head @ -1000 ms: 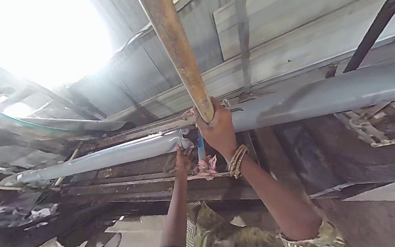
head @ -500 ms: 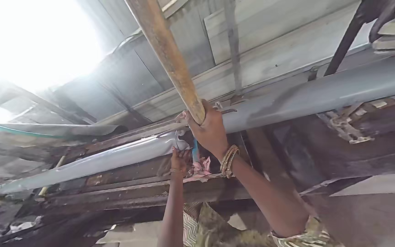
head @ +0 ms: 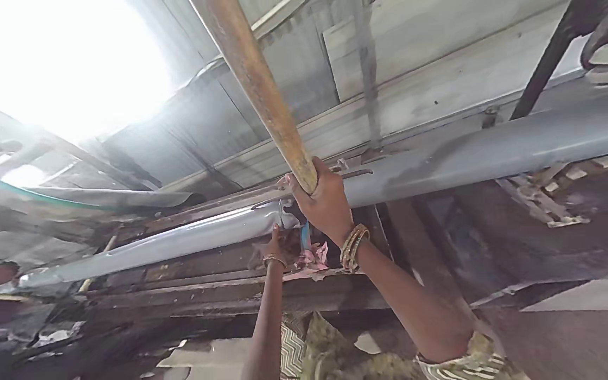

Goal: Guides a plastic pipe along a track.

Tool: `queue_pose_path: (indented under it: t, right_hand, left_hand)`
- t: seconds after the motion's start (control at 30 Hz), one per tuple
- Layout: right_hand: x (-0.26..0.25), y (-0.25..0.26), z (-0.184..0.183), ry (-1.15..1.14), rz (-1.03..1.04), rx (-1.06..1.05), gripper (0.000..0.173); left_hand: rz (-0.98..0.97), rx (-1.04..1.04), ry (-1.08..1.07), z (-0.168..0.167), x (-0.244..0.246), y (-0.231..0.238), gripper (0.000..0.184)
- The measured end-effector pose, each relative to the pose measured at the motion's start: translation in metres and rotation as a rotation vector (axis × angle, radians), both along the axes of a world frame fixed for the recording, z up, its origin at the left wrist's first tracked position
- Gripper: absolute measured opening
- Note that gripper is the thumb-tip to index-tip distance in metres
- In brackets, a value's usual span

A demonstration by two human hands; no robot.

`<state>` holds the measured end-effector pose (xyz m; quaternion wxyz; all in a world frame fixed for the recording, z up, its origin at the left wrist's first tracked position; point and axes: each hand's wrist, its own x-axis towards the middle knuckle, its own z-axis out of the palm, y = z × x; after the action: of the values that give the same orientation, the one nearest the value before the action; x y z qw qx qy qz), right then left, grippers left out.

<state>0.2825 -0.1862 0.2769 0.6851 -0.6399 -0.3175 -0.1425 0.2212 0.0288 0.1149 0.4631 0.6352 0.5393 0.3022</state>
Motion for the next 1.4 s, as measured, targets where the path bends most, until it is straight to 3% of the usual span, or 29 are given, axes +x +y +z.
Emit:
queue_pose_path:
  t: [0.07, 0.17, 0.3, 0.43, 1.4]
  right_hand:
    - [0.002, 0.001, -0.002, -0.005, -0.006, -0.003, 0.018]
    - [0.003, 0.001, -0.003, 0.015, 0.029, -0.023, 0.020]
    - [0.003, 0.002, -0.002, 0.032, 0.036, -0.023, 0.025]
    - [0.004, 0.003, -0.004, 0.028, 0.024, -0.018, 0.025]
    - [0.003, 0.001, -0.005, -0.006, 0.003, -0.024, 0.026]
  left_hand:
    - [0.027, 0.351, 0.181, 0.005, -0.011, 0.010, 0.119]
    - [-0.136, 0.672, 0.437, 0.030, -0.026, 0.023, 0.115]
    - [-0.438, 0.691, 0.897, 0.073, -0.023, 0.054, 0.110]
    - [-0.527, 0.681, 1.072, 0.085, -0.014, 0.076, 0.109]
    - [-0.447, 0.679, 1.086, 0.077, -0.003, 0.054, 0.106]
